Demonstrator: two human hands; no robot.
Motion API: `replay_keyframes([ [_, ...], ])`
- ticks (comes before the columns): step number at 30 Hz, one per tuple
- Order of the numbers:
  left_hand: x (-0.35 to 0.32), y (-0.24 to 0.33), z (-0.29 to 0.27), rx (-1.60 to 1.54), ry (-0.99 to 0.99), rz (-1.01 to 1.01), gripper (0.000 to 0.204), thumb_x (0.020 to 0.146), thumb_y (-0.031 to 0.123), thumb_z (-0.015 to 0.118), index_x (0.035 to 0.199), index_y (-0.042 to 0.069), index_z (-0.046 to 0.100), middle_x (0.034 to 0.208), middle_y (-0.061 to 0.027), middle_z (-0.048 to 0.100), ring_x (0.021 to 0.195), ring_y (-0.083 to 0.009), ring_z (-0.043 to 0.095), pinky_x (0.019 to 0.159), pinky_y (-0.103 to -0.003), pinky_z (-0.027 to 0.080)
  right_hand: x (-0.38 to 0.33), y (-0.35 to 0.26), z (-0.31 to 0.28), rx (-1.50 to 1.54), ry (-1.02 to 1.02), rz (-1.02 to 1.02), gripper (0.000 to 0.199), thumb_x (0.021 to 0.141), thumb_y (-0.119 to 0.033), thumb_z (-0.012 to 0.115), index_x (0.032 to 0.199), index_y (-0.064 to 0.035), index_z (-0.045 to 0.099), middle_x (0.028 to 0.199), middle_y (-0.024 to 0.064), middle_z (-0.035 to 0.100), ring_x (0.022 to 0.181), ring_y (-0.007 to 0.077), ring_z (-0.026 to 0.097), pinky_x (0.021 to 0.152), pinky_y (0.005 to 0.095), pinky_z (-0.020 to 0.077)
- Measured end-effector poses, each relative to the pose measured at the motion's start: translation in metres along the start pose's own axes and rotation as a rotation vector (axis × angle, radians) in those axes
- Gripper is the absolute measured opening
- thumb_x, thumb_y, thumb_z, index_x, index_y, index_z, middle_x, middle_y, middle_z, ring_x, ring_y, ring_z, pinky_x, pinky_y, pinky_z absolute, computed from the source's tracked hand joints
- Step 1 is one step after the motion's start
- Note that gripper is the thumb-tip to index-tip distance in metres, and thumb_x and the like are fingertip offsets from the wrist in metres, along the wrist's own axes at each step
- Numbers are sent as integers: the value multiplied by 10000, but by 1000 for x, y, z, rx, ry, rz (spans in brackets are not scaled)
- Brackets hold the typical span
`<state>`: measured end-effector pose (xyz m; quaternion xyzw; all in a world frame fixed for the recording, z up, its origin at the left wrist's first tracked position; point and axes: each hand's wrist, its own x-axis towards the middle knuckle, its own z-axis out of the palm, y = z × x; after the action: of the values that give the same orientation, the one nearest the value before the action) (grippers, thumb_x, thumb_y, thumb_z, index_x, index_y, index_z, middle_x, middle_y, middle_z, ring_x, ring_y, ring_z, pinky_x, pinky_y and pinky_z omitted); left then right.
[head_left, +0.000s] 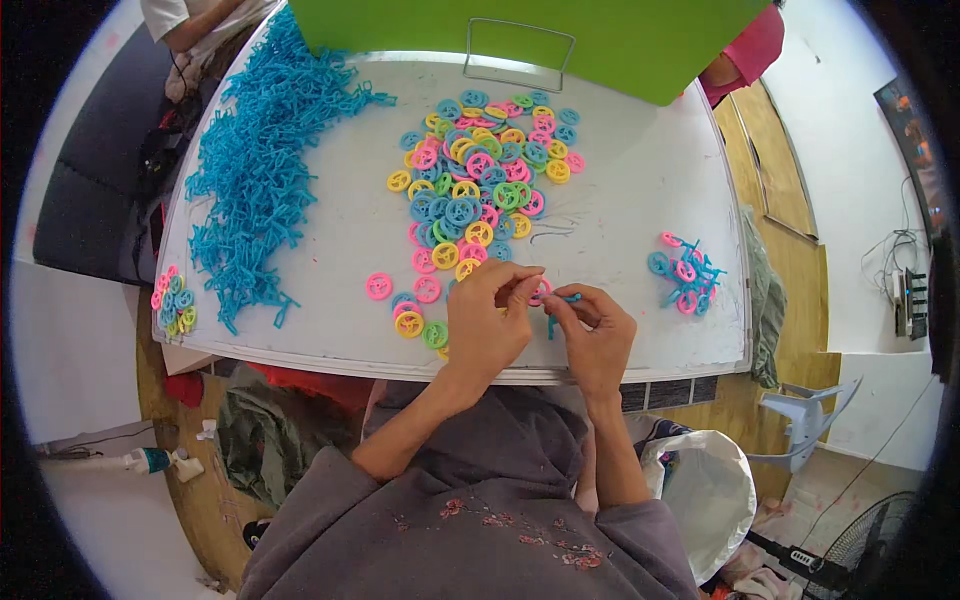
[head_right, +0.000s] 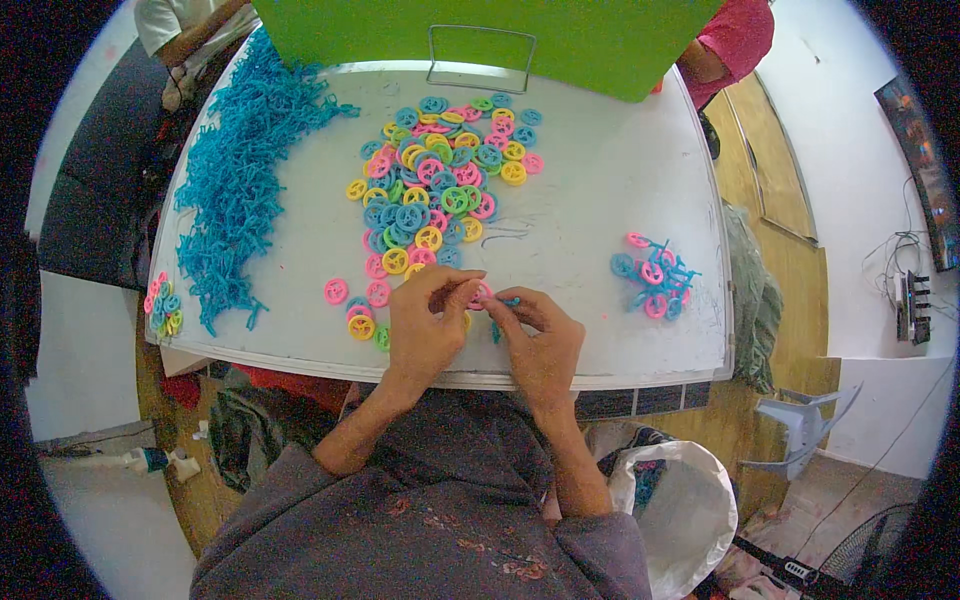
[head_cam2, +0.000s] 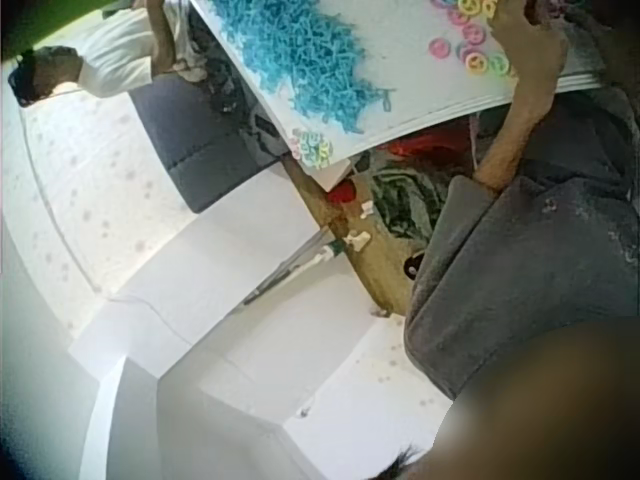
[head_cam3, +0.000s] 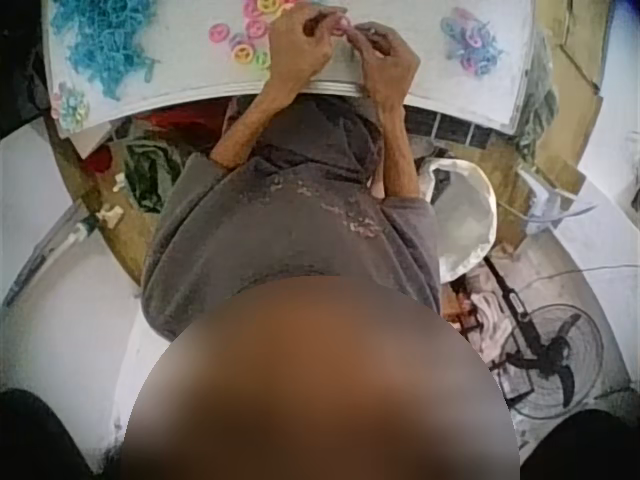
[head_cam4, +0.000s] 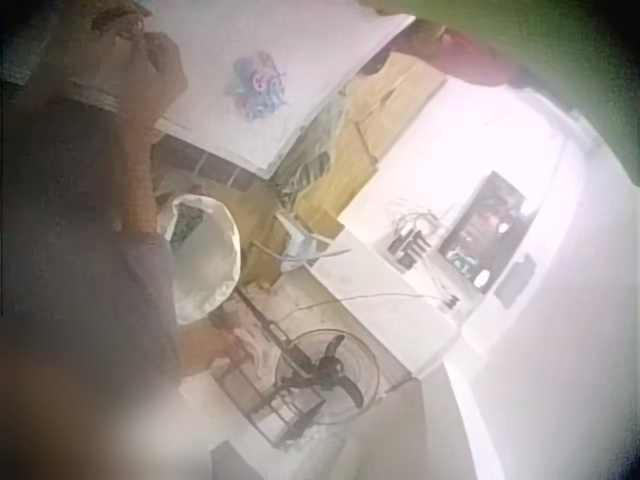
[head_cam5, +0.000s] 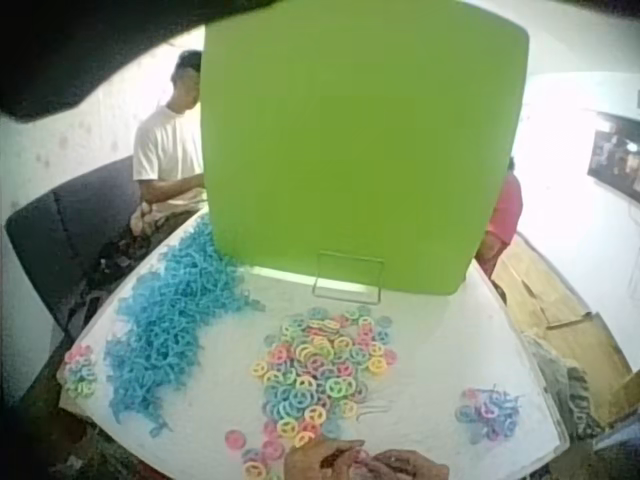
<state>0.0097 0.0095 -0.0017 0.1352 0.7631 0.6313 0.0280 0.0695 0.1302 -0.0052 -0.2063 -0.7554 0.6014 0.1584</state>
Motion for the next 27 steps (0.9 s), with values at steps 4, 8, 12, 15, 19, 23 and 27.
replay_keyframes([
  [4,2,-8,-1,20,-71,-47,112,864,40,613,939,2,689,768,-72,654,671,-115,609,603,-242,473,1,-4,-3,-109,-30,-83,155,793,-61,737,912,19,679,828,81,709,759,141,678,697,267,527],
  [8,3,-4,-3,-118,-98,-164,109,862,35,612,937,1,684,749,-73,655,650,-116,600,596,-243,471,2,-5,-5,-15,-74,2,137,795,-40,721,906,26,675,841,75,708,780,140,673,728,270,529],
  [12,-1,-4,-1,-68,-51,-45,113,858,3,601,938,2,679,774,-78,635,662,-122,611,590,-241,474,0,-3,-1,44,-60,-2,127,802,-28,709,911,27,673,842,74,705,789,132,667,742,267,529],
  [15,-1,-10,3,14,18,92,105,841,-7,610,919,9,678,761,-91,606,642,-170,611,564,-274,466,-2,-2,6,33,-23,-49,114,828,25,679,936,29,642,796,62,682,759,113,662,673,213,510],
  [19,-1,-9,6,-1,66,86,101,826,-15,615,898,15,679,748,-108,587,614,-223,603,539,-314,457,-4,3,13,111,30,7,116,845,-5,685,944,36,639,800,62,682,748,105,654,669,212,511],
  [23,-1,-8,7,6,75,77,103,827,-20,609,893,12,680,760,-112,587,611,-231,600,536,-320,454,-4,7,14,67,39,20,141,838,-5,696,957,38,634,822,70,683,757,108,653,672,215,512],
  [27,-2,-13,5,50,47,111,117,837,-20,598,915,13,679,793,-110,594,665,-211,605,566,-293,467,-3,9,14,40,62,-49,138,830,11,699,947,33,630,858,78,685,772,112,653,674,213,510],
])
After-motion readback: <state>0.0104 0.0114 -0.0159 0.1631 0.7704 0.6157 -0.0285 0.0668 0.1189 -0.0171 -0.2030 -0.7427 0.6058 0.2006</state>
